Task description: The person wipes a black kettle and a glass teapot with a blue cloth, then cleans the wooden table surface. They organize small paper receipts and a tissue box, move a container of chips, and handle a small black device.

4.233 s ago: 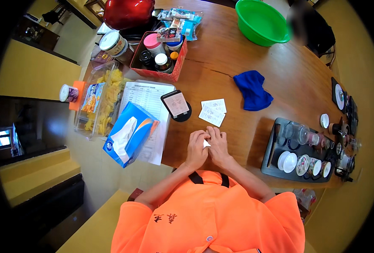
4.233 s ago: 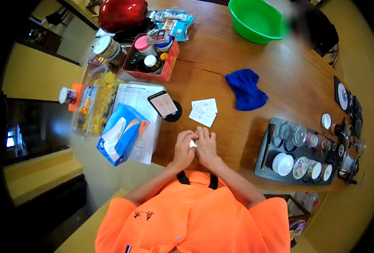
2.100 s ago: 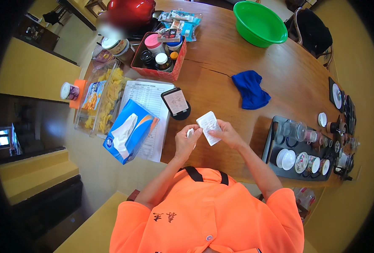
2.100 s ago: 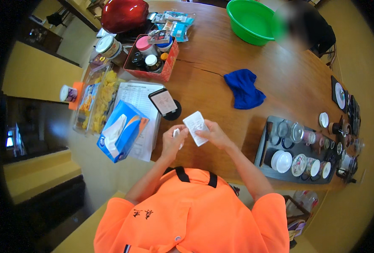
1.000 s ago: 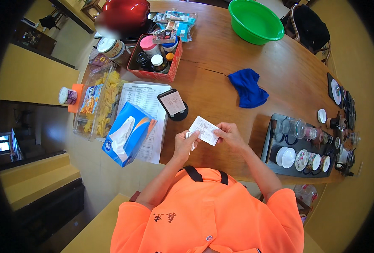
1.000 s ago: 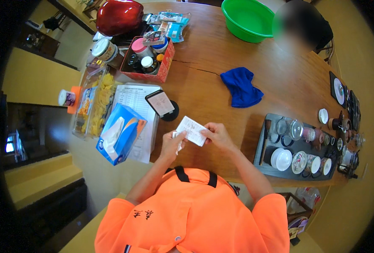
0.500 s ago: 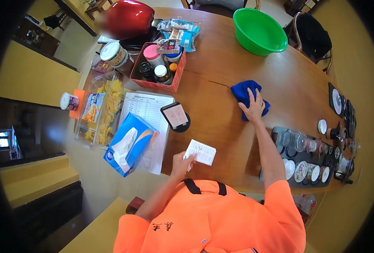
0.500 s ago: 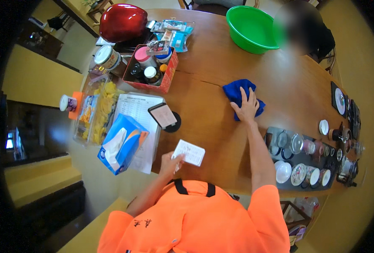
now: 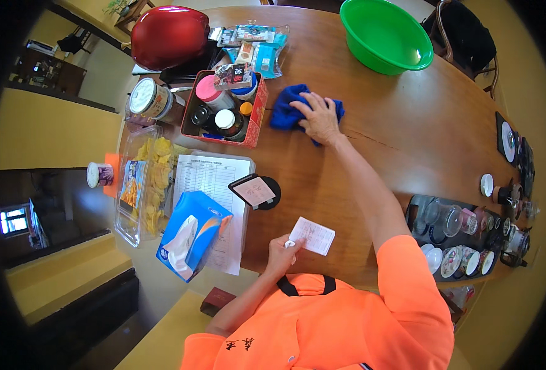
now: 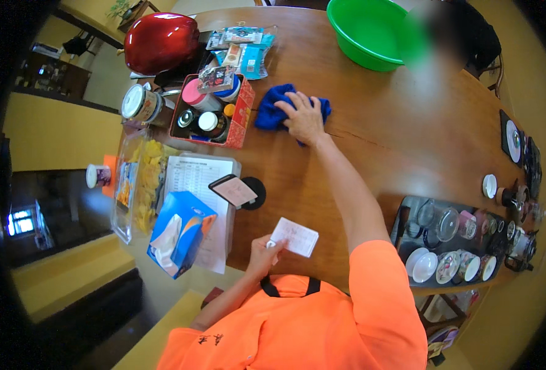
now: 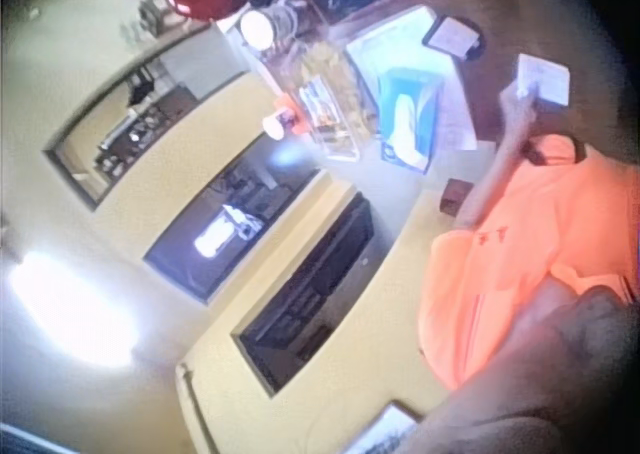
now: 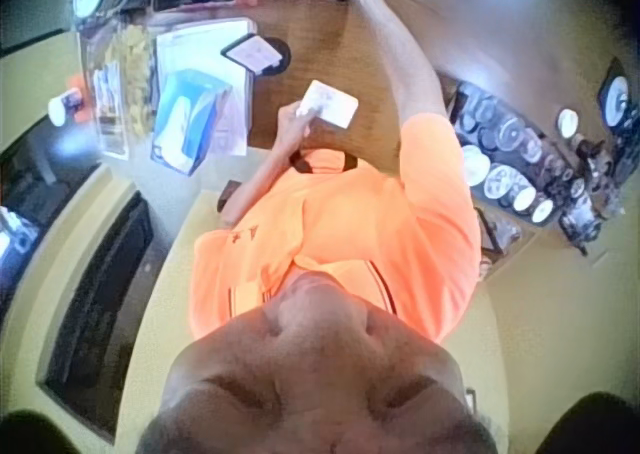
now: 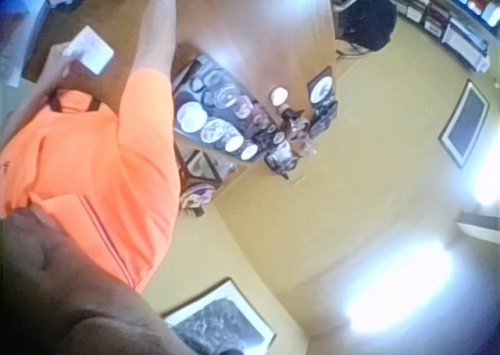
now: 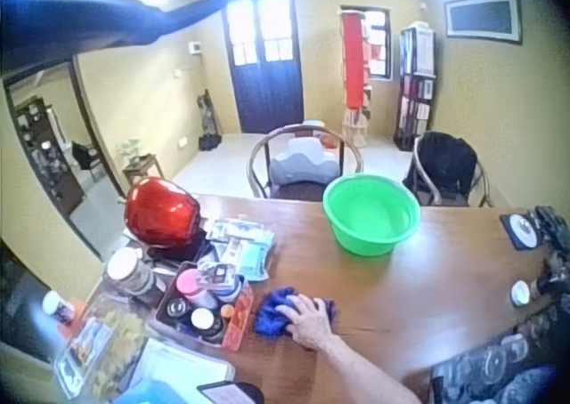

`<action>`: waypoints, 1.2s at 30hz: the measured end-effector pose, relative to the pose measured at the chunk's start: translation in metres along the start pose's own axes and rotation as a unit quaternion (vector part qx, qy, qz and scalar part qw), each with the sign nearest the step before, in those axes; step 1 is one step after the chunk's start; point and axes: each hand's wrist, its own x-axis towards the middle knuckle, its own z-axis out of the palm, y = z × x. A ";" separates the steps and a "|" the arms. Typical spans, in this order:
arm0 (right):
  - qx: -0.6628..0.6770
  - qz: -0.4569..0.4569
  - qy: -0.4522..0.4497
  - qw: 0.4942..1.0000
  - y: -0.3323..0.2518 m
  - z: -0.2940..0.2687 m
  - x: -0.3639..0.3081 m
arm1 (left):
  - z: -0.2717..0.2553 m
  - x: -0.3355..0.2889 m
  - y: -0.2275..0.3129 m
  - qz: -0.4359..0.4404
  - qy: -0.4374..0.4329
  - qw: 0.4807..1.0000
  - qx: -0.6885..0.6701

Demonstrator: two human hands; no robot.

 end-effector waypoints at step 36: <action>0.422 0.340 -0.125 0.831 -0.090 -0.143 -0.195 | 0.023 0.016 0.030 0.077 -0.081 0.993 -0.032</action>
